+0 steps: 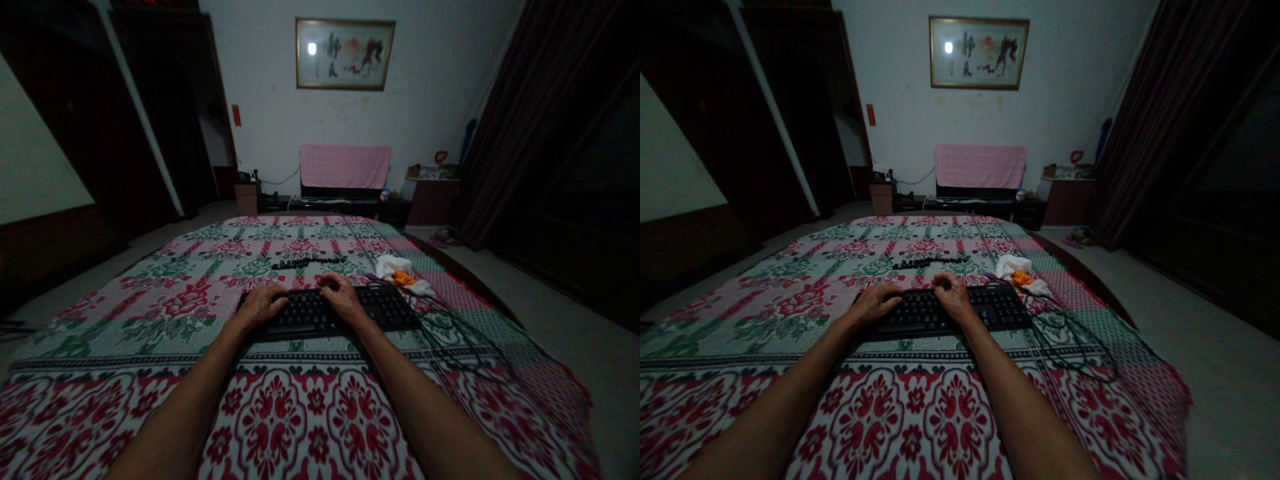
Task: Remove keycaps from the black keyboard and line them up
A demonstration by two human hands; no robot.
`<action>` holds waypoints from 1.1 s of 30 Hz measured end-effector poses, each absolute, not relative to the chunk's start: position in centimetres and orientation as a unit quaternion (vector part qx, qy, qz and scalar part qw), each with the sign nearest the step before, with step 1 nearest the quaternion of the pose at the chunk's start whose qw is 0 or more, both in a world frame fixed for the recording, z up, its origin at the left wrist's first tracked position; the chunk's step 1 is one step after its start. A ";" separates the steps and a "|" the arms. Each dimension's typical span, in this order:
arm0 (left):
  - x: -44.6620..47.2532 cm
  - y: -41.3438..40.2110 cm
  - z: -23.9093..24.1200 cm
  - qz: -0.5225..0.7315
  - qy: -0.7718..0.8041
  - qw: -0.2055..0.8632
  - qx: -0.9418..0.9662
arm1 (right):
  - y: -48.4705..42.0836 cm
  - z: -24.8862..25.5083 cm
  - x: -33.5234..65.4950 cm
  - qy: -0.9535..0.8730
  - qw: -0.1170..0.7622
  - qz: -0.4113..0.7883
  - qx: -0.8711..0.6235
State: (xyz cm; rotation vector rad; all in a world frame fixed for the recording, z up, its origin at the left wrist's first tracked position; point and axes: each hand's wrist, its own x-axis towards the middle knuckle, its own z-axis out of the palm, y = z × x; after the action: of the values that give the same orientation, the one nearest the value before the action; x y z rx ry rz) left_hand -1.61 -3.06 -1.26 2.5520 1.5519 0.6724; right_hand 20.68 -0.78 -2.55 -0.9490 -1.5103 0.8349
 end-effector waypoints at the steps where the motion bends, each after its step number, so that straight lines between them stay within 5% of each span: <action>1: -1.6 -3.1 -1.3 0.215 0.509 0.037 0.832 | -0.6 -2.8 20.7 -0.637 0.552 0.361 -0.399; 20: -1.2 -3.4 -1.3 0.161 0.518 -0.013 0.840 | -0.9 -3.5 20.6 -0.662 0.541 0.297 -0.425; 33: 0.2 -5.0 0.4 0.013 0.537 0.093 0.838 | -0.2 -3.4 20.7 -0.628 0.554 0.352 -0.418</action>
State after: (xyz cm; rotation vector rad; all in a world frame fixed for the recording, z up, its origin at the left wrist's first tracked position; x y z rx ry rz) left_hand 0.22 -4.99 0.37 2.4880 1.5950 0.0393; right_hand 20.74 -0.24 -3.42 -0.9885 -1.4848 0.8317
